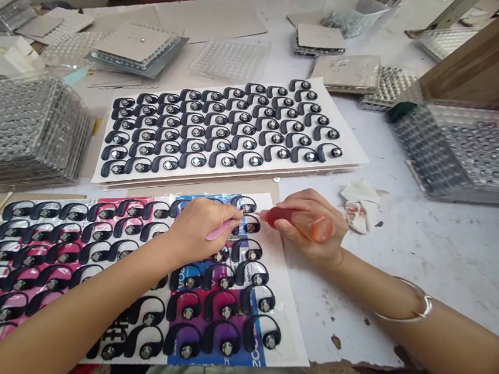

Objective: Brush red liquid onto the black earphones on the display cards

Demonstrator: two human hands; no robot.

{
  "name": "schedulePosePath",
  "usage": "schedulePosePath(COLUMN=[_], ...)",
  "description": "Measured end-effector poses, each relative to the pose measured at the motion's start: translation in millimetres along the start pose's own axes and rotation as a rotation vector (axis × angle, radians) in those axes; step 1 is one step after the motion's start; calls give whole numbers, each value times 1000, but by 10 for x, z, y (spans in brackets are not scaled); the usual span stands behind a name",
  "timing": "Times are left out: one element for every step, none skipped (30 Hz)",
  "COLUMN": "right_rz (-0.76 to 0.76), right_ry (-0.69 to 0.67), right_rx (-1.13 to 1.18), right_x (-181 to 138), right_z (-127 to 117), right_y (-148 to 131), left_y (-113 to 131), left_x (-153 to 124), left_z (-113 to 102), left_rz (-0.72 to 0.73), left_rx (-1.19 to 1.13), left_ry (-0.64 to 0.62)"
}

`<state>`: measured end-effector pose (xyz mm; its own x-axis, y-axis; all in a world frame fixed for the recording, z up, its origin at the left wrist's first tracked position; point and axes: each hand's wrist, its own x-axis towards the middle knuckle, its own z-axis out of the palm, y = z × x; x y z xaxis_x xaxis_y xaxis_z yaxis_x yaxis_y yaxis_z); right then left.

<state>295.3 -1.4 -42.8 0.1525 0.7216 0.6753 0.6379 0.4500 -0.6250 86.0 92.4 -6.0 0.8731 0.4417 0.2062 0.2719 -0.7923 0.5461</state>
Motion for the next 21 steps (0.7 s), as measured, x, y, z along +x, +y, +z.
schedulePosePath(right_rz=[11, 24, 38, 50, 60, 70, 81, 93, 106, 118, 126, 126, 121, 114, 104, 97, 92, 91, 90, 88, 89], right_ry=[0, 3, 5, 10, 17, 21, 25, 26, 25, 23, 18, 15, 16, 18, 20, 22, 20, 16, 10, 5, 3], right_rx=[3, 7, 11, 17, 24, 31, 38, 45, 53, 61, 69, 75, 80, 83, 84, 84, 84, 83, 81, 78, 74], right_x=[3, 6, 10, 13, 17, 19, 21, 22, 21, 18, 14, 9, 4, 0, -2, -2, 0, 5, 10, 16, 22], right_z=[1, 1, 1, 2, 2, 2, 2, 2, 1, -1, -2, -4, -5, -6, -6, -5, -3, -1, 1, 2, 4], right_y=[1, 2, 5, 9, 15, 22, 29, 38, 48, 58, 70, 81, 91, 99, 104, 104, 101, 94, 85, 76, 68], left_y=[-4, -7, -9, -9, -10, -10, -12, -15, -20, -27, -37, -48, -60, -73, -85, -97, -107, -115, -121, -126, -129], left_x=[-1, -2, -4, -4, -4, -1, 5, 13, 23, 36, 51, 66, 82, 96, 108, 117, 123, 125, 125, 122, 118], left_z=[-1, 0, 2, 3, 4, 3, -1, -8, -17, -29, -42, -56, -70, -82, -91, -98, -101, -102, -101, -98, -95], left_rz=[-2, -4, -6, -8, -12, -16, -22, -27, -37, -48, -61, -77, -95, -115, -135, -155, -173, -188, -198, -204, -207], left_rx=[-10, -21, -31, -43, -56, -72, -89, -110, -134, -161, -190, -221, -252, -281, -306, -327, -343, -354, -360, -364, -369], left_ry=[0, 0, -1, -2, -5, -10, -16, -20, -23, -28, -31, -33, -36, -40, -43, -47, -53, -61, -66, -70, -70])
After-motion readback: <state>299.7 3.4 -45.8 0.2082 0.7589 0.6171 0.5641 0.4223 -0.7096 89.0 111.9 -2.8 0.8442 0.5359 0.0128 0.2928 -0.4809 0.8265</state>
